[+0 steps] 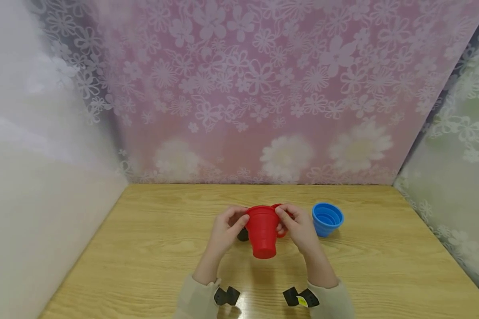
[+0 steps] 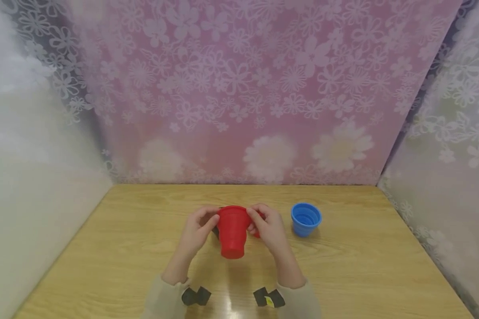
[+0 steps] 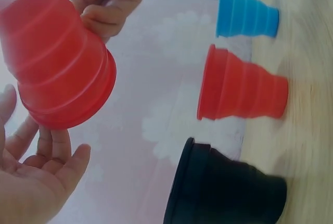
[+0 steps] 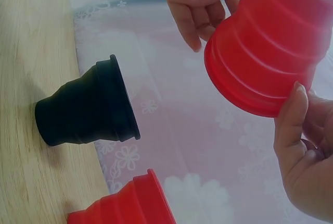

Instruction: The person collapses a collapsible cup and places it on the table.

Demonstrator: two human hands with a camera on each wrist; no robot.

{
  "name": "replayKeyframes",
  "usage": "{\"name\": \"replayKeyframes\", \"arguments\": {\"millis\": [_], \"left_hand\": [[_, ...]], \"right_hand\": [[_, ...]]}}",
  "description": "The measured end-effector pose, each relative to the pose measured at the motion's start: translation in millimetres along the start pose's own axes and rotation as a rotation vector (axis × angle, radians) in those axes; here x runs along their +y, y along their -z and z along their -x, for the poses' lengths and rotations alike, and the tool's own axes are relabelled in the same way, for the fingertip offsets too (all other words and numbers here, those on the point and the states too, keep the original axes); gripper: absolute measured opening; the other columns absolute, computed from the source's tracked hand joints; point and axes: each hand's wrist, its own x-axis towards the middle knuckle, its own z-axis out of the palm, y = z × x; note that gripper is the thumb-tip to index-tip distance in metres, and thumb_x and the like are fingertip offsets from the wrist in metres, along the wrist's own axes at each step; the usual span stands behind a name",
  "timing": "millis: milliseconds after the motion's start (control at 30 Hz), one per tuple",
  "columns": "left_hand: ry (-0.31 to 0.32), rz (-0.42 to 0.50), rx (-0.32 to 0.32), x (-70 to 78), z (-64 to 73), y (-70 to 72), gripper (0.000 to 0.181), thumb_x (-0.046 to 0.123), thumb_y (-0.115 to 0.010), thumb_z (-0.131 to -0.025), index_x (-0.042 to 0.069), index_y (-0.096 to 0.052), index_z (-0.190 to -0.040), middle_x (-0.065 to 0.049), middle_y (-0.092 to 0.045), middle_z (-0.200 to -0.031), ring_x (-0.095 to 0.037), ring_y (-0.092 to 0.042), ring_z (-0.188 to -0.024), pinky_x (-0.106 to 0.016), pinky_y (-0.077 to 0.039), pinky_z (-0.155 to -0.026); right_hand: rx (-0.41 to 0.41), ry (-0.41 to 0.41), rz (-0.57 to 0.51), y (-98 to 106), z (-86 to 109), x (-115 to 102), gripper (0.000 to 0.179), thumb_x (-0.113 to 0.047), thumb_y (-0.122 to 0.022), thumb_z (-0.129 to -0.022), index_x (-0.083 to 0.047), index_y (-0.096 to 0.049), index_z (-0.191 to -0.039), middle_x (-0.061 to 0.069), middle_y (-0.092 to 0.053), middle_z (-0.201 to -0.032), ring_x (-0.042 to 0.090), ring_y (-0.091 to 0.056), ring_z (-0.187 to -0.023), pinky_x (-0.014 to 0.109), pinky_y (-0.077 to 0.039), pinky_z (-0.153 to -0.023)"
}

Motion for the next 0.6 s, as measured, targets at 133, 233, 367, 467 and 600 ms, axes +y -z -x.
{"name": "replayKeyframes", "arguments": {"millis": [133, 233, 367, 467, 600], "left_hand": [[0.077, 0.111, -0.029, 2.0, 1.4, -0.4, 0.016, 0.001, -0.059, -0.083, -0.007, -0.057, -0.097, -0.014, -0.058, -0.090, -0.014, -0.055, -0.077, -0.028, -0.049, -0.069], [0.107, 0.189, -0.023, 0.8, 2.6, -0.8, 0.019, 0.001, -0.060, -0.082, -0.007, -0.055, -0.098, -0.010, -0.058, -0.088, -0.016, -0.054, -0.078, -0.028, -0.049, -0.069], [0.120, 0.267, -0.003, 1.0, 2.9, -1.1, 0.022, 0.000, -0.062, -0.080, -0.009, -0.053, -0.099, -0.006, -0.057, -0.086, -0.017, -0.053, -0.078, -0.026, -0.048, -0.069], [0.134, 0.303, 0.001, 3.1, 3.4, -0.5, 0.022, -0.001, -0.061, -0.080, -0.010, -0.052, -0.099, -0.006, -0.056, -0.085, -0.017, -0.052, -0.077, -0.026, -0.047, -0.067], [0.134, 0.334, -0.031, 5.0, 4.7, 0.9, 0.021, -0.002, -0.062, -0.079, -0.008, -0.053, -0.097, -0.005, -0.055, -0.083, -0.016, -0.051, -0.075, -0.025, -0.047, -0.065]], "right_hand": [[-0.003, -0.003, -0.006, -0.2, -0.9, 1.4, 0.017, -0.007, -0.053, -0.088, 0.009, -0.057, -0.091, 0.011, -0.051, -0.061, 0.015, -0.051, -0.050, 0.026, -0.049, -0.050], [-0.020, -0.003, -0.002, -1.1, -1.7, 2.3, 0.018, -0.008, -0.053, -0.088, 0.009, -0.056, -0.092, 0.010, -0.051, -0.062, 0.015, -0.051, -0.051, 0.025, -0.049, -0.051], [-0.043, -0.022, 0.007, -1.8, -2.9, 1.9, 0.019, -0.010, -0.053, -0.089, 0.008, -0.056, -0.094, 0.012, -0.051, -0.064, 0.015, -0.050, -0.053, 0.025, -0.049, -0.051], [-0.040, -0.032, 0.065, -2.2, -3.0, 1.5, 0.019, -0.013, -0.053, -0.089, 0.005, -0.059, -0.093, 0.013, -0.051, -0.069, 0.018, -0.049, -0.058, 0.025, -0.047, -0.053], [-0.041, -0.010, 0.135, -2.6, -0.9, 0.5, 0.020, -0.017, -0.056, -0.088, 0.001, -0.061, -0.095, 0.011, -0.056, -0.081, 0.023, -0.053, -0.070, 0.026, -0.048, -0.059]]}}
